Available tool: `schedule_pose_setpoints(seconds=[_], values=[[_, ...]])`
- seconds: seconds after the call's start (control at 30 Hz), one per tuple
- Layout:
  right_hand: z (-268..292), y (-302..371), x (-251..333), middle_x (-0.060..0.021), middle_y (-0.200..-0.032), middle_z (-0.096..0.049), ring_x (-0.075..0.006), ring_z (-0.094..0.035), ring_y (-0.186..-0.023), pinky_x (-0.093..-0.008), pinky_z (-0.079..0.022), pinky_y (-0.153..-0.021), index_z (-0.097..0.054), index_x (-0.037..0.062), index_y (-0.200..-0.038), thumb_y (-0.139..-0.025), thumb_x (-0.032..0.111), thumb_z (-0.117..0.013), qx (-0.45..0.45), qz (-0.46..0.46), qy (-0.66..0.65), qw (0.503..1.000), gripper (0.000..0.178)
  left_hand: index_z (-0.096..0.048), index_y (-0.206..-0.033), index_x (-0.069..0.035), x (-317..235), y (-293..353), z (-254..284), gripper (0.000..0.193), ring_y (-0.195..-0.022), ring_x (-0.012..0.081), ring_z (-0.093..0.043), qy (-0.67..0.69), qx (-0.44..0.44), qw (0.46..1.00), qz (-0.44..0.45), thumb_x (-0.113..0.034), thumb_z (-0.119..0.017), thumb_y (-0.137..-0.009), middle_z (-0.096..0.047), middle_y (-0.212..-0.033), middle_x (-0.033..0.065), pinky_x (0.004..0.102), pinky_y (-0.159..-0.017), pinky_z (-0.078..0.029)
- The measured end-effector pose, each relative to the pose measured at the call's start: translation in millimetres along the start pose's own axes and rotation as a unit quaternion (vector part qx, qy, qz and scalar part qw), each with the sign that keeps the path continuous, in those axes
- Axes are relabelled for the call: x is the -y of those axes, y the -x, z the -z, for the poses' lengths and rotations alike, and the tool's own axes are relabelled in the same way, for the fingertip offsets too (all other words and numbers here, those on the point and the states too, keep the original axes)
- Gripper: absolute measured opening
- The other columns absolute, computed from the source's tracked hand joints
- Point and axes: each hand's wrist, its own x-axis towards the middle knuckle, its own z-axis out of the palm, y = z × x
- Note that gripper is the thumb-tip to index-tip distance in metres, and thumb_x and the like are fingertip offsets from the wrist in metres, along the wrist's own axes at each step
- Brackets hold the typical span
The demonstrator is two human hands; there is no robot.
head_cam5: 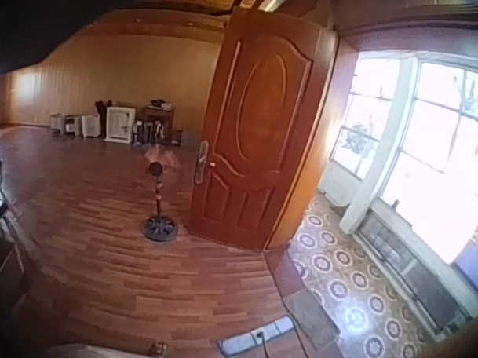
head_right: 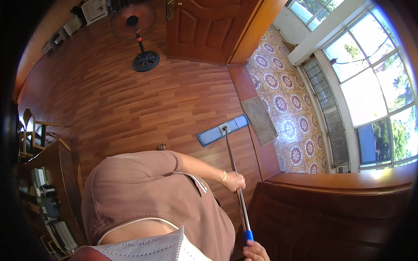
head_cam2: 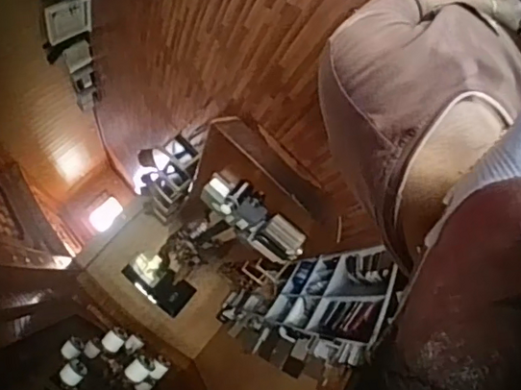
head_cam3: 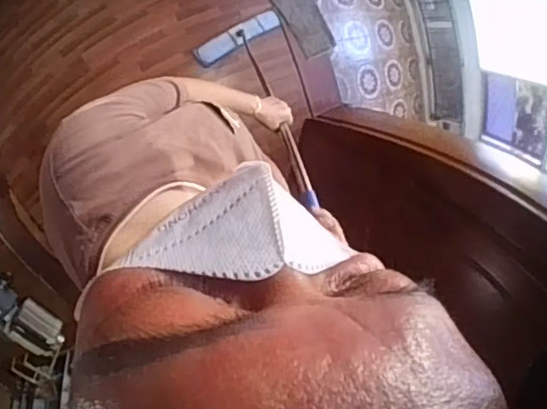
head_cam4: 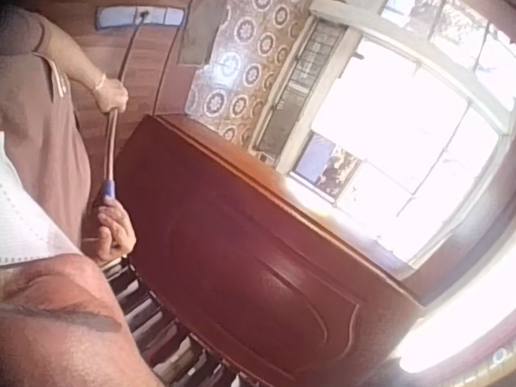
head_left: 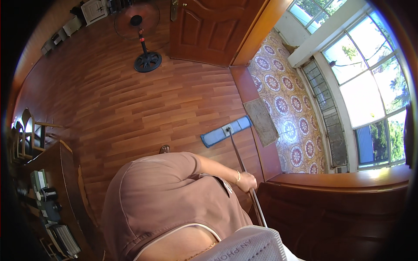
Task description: The person mops the wooden floor using a flat mop, pushing and pulling it across different areas of the room.
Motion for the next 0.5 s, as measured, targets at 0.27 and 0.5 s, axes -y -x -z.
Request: schedule_pose_setpoints(seconds=[0.27,0.5], values=[[-51,-36,-31,-0.0163,-0.064,-0.06,-0.0302,-0.063,-0.065,-0.043,-0.051,-0.066,-0.054,-0.003,-0.064,-0.081,0.023,-0.062,-0.068,0.253,-0.017,0.965,0.032,-0.071,-0.08,-0.015,37,6,36,0.028,-0.085,0.0287,-0.066,-0.096,0.074,0.991,0.057,-0.042,-0.072,-0.071,-0.068,-0.08,0.0082,0.0427,-0.071,-0.053],[-152,-104,-23,-0.0131,-0.061,-0.055,-0.0254,-0.059,-0.066,-0.0351,-0.046,-0.064,-0.046,-0.0001,-0.06,-0.085,0.024,-0.061,-0.109,0.308,-0.079,0.942,0.038,-0.068,-0.078,-0.015,124,37,104,0.013,-0.084,0.0318,-0.065,-0.099,0.026,0.989,0.106,-0.024,-0.063,-0.07,-0.067,-0.079,0.0115,0.0452,-0.07,-0.051]])
